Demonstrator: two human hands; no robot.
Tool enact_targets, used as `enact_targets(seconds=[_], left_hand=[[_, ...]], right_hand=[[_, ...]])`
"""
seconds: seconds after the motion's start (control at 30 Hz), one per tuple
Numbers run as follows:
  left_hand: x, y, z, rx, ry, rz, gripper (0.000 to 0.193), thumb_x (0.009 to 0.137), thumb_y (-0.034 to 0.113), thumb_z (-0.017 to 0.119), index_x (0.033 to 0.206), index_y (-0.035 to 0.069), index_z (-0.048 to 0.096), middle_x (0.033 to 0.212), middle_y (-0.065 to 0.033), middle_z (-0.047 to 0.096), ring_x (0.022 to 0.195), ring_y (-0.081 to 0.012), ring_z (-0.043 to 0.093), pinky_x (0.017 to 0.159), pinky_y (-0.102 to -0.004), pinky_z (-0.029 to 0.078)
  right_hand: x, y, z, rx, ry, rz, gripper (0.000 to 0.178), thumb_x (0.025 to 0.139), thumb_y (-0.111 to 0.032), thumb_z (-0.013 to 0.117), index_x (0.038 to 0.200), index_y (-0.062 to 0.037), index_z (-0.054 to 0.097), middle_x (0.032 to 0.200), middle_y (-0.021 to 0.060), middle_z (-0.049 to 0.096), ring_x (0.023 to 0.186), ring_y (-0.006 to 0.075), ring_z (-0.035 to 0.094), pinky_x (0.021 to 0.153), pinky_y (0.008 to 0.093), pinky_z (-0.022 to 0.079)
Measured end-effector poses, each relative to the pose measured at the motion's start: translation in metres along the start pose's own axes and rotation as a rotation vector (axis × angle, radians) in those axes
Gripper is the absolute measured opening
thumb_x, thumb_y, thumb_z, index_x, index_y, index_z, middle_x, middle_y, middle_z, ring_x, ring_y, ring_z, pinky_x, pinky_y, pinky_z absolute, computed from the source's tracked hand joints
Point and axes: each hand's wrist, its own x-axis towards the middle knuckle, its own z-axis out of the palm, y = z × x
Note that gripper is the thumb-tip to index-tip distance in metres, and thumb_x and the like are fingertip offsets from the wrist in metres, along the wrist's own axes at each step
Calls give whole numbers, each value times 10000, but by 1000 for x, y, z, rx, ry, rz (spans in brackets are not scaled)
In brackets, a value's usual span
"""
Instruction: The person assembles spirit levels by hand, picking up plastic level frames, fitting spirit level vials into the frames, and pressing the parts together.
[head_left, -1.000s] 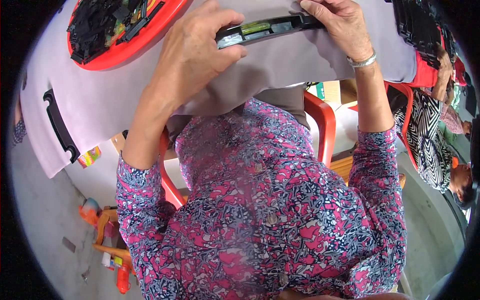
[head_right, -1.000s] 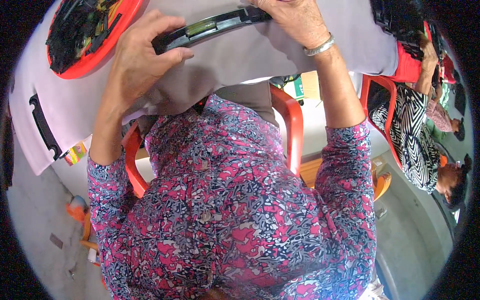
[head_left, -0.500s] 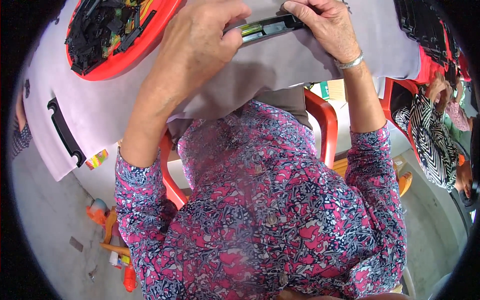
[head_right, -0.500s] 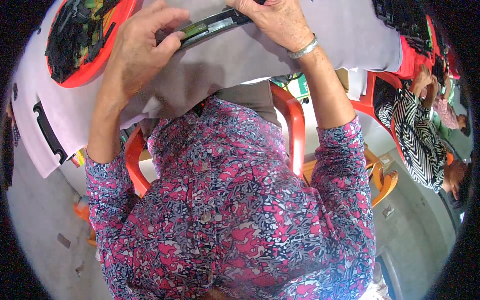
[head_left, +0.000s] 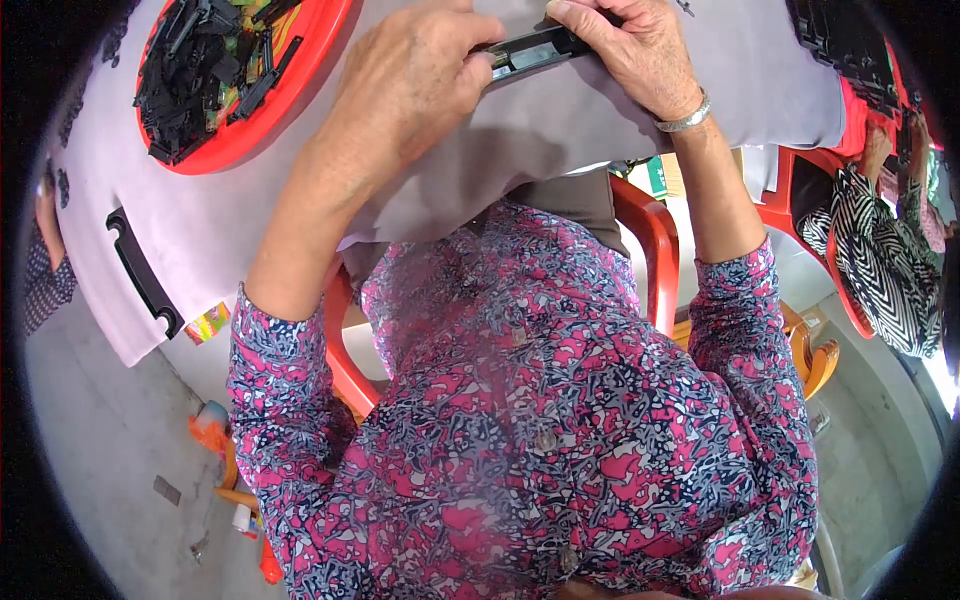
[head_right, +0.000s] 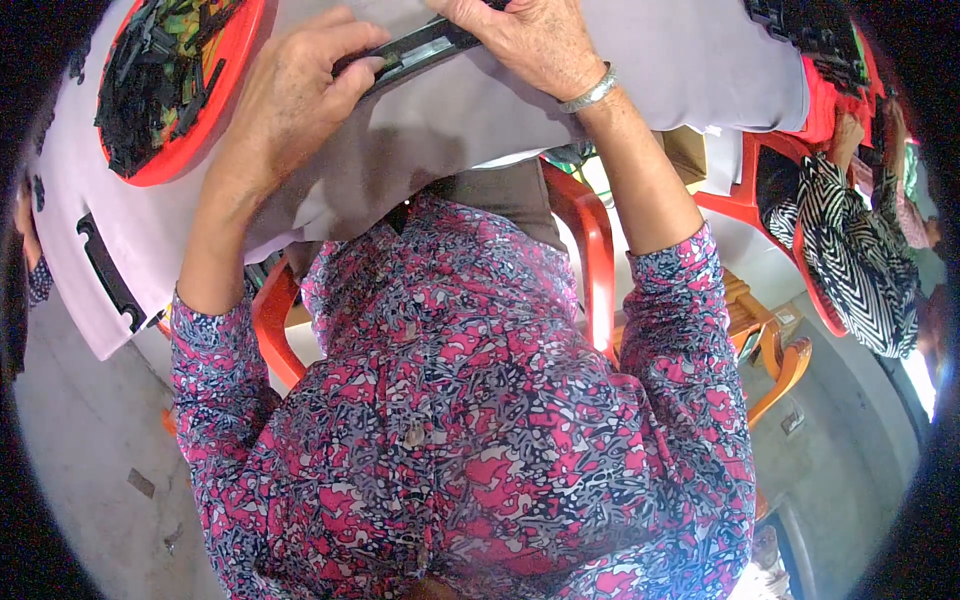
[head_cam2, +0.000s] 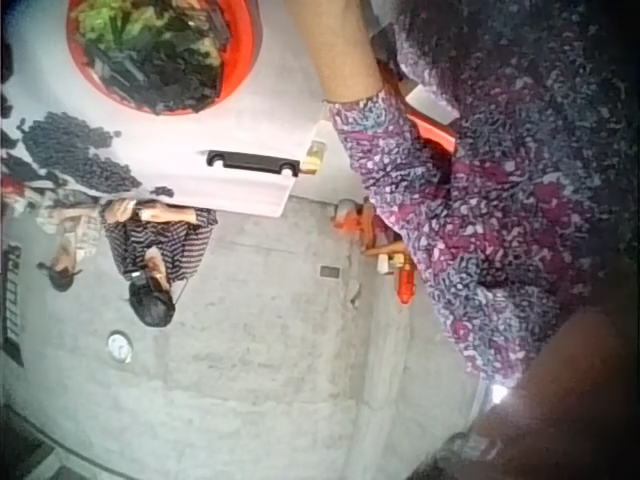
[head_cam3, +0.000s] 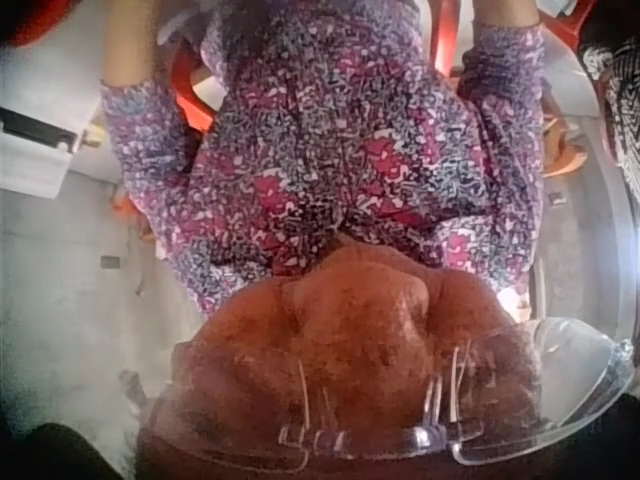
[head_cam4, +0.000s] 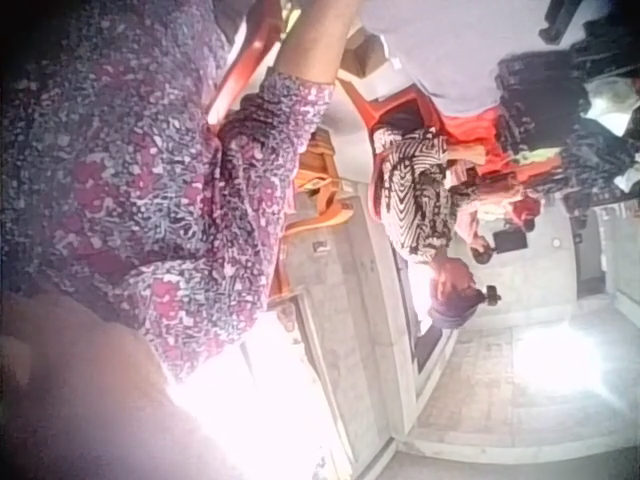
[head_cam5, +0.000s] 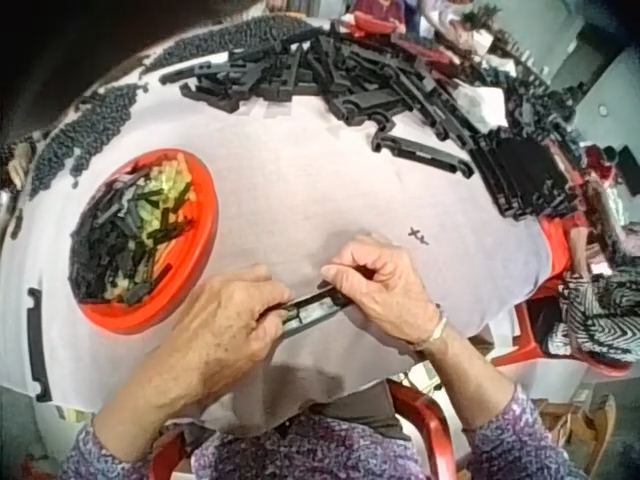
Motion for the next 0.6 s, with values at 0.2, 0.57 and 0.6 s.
enact_targets(seconds=[0.2, 0.57, 0.6], left_hand=[[3, -31, 16, -62, 9, -13, 197, 844, 45, 661, 1017, -50, 678, 893, -148, 620, 819, -283, 652, 741, -384, 520], [2, -50, 39, -118, 212, 19, 195, 858, 87, 717, 1024, -15, 725, 810, -28, 645, 724, -113, 606, 672, -277, 501], [3, -51, 37, -172, 167, -52, 187, 860, 91, 721, 1019, -8, 729, 791, -13, 633, 717, -97, 592, 662, -267, 491]], right_hand=[[8, 25, 7, 266, 48, -446, 263, 941, -161, 700, 740, -15, 614, 670, 39, 548, 663, 149, 492, 640, 326, 420], [2, 20, 5, -83, 52, -309, 281, 936, -229, 671, 731, -46, 614, 661, 65, 540, 659, 225, 490, 774, 371, 411], [5, 19, 8, 56, 82, -456, 275, 932, -221, 671, 730, -45, 610, 660, 67, 536, 659, 226, 489, 768, 373, 413]])
